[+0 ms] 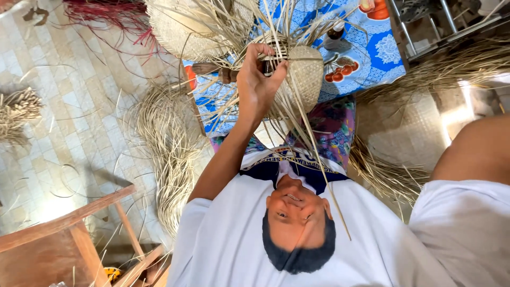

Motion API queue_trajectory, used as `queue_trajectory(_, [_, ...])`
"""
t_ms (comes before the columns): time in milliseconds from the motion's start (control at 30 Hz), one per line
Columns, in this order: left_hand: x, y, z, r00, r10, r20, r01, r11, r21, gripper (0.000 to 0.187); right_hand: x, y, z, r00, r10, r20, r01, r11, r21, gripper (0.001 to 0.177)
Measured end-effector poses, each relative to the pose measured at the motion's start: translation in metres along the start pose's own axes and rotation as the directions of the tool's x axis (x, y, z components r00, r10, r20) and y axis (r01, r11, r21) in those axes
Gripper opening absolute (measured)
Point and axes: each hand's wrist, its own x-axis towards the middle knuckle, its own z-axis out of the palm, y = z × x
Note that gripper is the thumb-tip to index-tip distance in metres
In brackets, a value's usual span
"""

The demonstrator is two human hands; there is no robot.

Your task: Weaving dried plant fibers into a structured object like a hat or basket

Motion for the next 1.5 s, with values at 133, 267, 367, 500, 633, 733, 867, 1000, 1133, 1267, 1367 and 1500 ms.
queue_trajectory(133, [0.000, -0.001, 0.000, 0.999, 0.031, 0.011, -0.031, 0.999, -0.031, 0.024, -0.074, 0.003, 0.011, 0.999, 0.052, 0.005, -0.045, 0.898, -0.439, 0.044])
queue_trajectory(267, [-0.001, -0.013, 0.003, 0.995, 0.090, -0.032, -0.091, 0.995, -0.051, 0.025, -0.138, -0.029, 0.053, 0.996, 0.092, -0.007, -0.062, 0.611, -0.790, 0.060])
queue_trajectory(367, [0.001, -0.010, 0.003, 0.998, 0.069, -0.013, -0.070, 0.991, -0.114, 0.023, -0.140, -0.097, 0.114, 0.994, 0.109, -0.009, -0.044, 0.323, -0.946, 0.073])
queue_trajectory(500, [0.002, -0.015, 0.006, 0.997, 0.062, -0.046, -0.067, 0.990, -0.122, 0.025, -0.118, -0.165, 0.171, 0.948, -0.270, -0.165, 0.182, 0.892, -0.414, 0.027])
queue_trajectory(633, [-0.002, -0.007, 0.001, 0.994, 0.111, -0.005, -0.111, 0.993, -0.036, 0.024, -0.088, -0.166, 0.185, 0.882, -0.467, -0.062, 0.386, 0.791, -0.474, 0.021])
queue_trajectory(733, [-0.001, -0.004, 0.000, 0.997, 0.071, -0.009, -0.071, 0.996, -0.057, 0.024, -0.070, -0.165, 0.192, 0.944, -0.328, 0.048, 0.315, 0.843, -0.436, 0.027])
queue_trajectory(867, [-0.001, -0.006, 0.002, 1.000, 0.030, -0.010, -0.031, 0.994, -0.106, 0.025, -0.062, -0.175, 0.201, 0.959, -0.223, 0.178, 0.268, 0.916, -0.299, 0.025])
queue_trajectory(1000, [0.000, -0.005, -0.001, 0.997, 0.079, 0.001, -0.078, 0.993, -0.087, 0.023, -0.060, -0.187, 0.212, 0.970, -0.212, 0.119, 0.232, 0.954, -0.190, 0.016])
queue_trajectory(1133, [-0.001, -0.014, 0.000, 0.996, 0.085, -0.028, -0.083, 0.994, 0.076, 0.025, -0.060, -0.191, 0.227, 0.903, -0.429, 0.027, 0.423, 0.877, -0.229, 0.012])
queue_trajectory(1267, [-0.008, 0.002, -0.011, 1.000, 0.016, -0.017, -0.014, 0.993, 0.114, 0.032, -0.060, -0.184, 0.244, 0.956, -0.291, 0.033, 0.282, 0.884, -0.373, 0.023])
queue_trajectory(1367, [-0.004, -0.017, -0.025, 0.977, 0.205, -0.064, -0.185, 0.954, 0.235, 0.018, -0.062, -0.183, 0.247, 0.945, -0.328, 0.013, 0.312, 0.883, -0.350, 0.029])
queue_trajectory(1500, [0.000, -0.006, -0.047, 0.975, 0.219, 0.049, -0.224, 0.956, 0.190, 0.011, -0.062, -0.181, 0.250, 0.930, -0.368, -0.007, 0.342, 0.870, -0.356, 0.036])
